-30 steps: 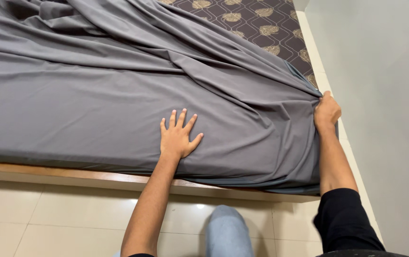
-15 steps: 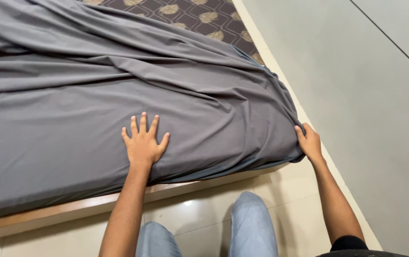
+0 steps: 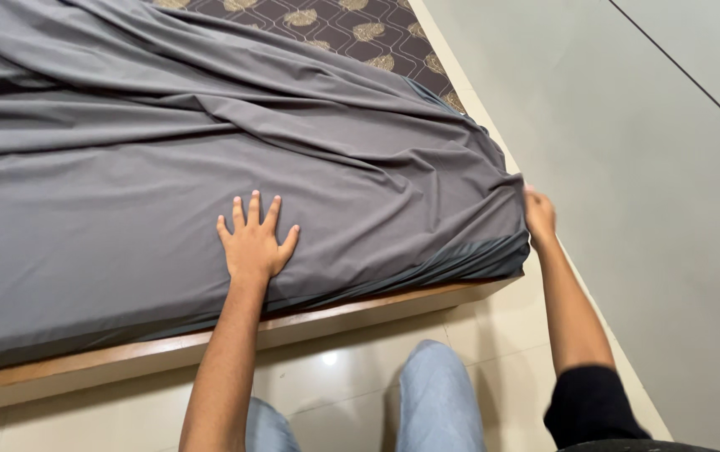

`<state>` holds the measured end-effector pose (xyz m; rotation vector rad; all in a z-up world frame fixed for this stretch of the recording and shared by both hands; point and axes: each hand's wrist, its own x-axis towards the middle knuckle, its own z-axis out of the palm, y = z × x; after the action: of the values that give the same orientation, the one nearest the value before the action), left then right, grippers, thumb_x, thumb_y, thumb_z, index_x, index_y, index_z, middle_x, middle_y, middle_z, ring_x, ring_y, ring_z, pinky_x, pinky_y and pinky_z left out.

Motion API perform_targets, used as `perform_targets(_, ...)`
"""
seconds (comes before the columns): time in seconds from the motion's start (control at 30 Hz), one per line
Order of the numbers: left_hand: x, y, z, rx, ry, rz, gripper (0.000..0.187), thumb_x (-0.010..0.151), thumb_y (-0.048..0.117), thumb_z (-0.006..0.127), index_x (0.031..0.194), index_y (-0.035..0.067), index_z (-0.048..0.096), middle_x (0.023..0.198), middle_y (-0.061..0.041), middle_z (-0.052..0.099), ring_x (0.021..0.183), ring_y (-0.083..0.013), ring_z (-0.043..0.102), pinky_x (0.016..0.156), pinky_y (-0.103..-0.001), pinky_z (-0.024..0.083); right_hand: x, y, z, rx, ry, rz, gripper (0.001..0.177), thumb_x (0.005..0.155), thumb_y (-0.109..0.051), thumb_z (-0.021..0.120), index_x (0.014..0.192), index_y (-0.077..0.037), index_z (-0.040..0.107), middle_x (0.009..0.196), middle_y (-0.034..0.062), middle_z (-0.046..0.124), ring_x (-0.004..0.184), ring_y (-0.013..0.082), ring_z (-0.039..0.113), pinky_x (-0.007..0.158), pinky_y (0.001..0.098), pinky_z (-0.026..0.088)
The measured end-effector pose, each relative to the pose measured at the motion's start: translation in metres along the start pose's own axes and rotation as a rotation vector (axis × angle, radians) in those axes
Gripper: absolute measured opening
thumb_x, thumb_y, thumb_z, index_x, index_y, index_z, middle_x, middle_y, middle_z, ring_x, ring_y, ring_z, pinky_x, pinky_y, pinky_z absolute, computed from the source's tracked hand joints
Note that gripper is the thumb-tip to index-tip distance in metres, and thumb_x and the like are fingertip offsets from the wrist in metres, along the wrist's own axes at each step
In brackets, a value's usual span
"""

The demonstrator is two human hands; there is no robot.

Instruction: The person fits a gray sheet onto a mattress by pulling the edges down and tucking the fabric under the mattress frame, smoothing the surface with their hands as they work around the bed.

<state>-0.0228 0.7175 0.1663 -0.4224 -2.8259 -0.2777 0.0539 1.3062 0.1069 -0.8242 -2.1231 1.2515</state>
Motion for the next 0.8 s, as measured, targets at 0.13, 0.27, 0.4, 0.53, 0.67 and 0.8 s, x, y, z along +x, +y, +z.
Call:
perform_targets(0.13,0.002,-0.001,0.002,-0.008,-0.005,-0.013,0.073,0.091,0.064,0.050,0.154,0.029,0.047,0.163,-0.011,0.036,0.150,-0.0387,0.027,0.115,-0.068,0.020,-0.096,-0.003,-0.028,-0.230,0.384,-0.629,0.027,0.113,-0.025,0.061,0.113,0.003,0.062,0.111,0.0211,0.061,0.102,0.0327,0.057,0.091,0.0445,0.047)
perform_targets(0.27,0.001,0.000,0.000,-0.005,-0.011,-0.014,0.072,0.091,0.065,0.050,0.153,0.030,0.047,0.164,-0.011,0.035,0.151,-0.0386,0.026,0.115,-0.067,0.019,-0.204,-0.027,-0.010,-0.313,0.021,-1.085,0.009,0.097,-0.005,0.069,0.095,-0.003,0.061,0.085,0.0094,0.065,0.081,0.0288,0.064,0.075,0.0412,0.053)
perform_targets(0.4,0.003,0.000,0.001,0.006,-0.021,-0.027,0.073,0.092,0.066,0.049,0.154,0.028,0.046,0.163,-0.011,0.034,0.150,-0.0393,0.026,0.115,-0.068,0.019,-0.271,-0.066,0.044,-0.354,-0.335,-1.503,0.023,0.092,-0.007,0.070,0.114,-0.009,0.067,0.101,0.0097,0.072,0.091,0.0245,0.072,0.078,0.0364,0.058)
perform_targets(0.53,0.002,0.000,0.001,-0.024,-0.033,-0.021,0.073,0.092,0.066,0.048,0.154,0.028,0.045,0.164,-0.011,0.033,0.151,-0.0387,0.025,0.116,-0.068,0.017,-0.289,-0.082,0.083,-0.477,-0.476,-1.366,0.045,0.082,-0.004,0.065,0.127,-0.005,0.068,0.123,0.0094,0.070,0.112,0.0249,0.067,0.092,0.0373,0.054)
perform_targets(0.67,0.004,-0.001,0.004,-0.039,-0.065,-0.026,0.073,0.091,0.067,0.048,0.154,0.028,0.044,0.165,-0.011,0.030,0.151,-0.0391,0.023,0.116,-0.067,0.016,-0.294,-0.070,0.100,-0.660,-0.426,-1.285,0.044,0.080,-0.005,0.066,0.123,-0.008,0.070,0.122,0.0059,0.068,0.109,0.0208,0.063,0.096,0.0453,0.042)
perform_targets(0.8,0.004,-0.003,0.003,-0.081,0.002,-0.009,0.072,0.091,0.063,0.053,0.150,0.022,0.051,0.160,-0.014,0.037,0.148,-0.0402,0.026,0.114,-0.068,0.018,-0.306,-0.071,0.105,-0.662,-0.459,-1.129,0.035,0.091,-0.015,0.066,0.125,-0.007,0.069,0.115,0.0066,0.066,0.107,0.0232,0.060,0.102,0.0460,0.040)
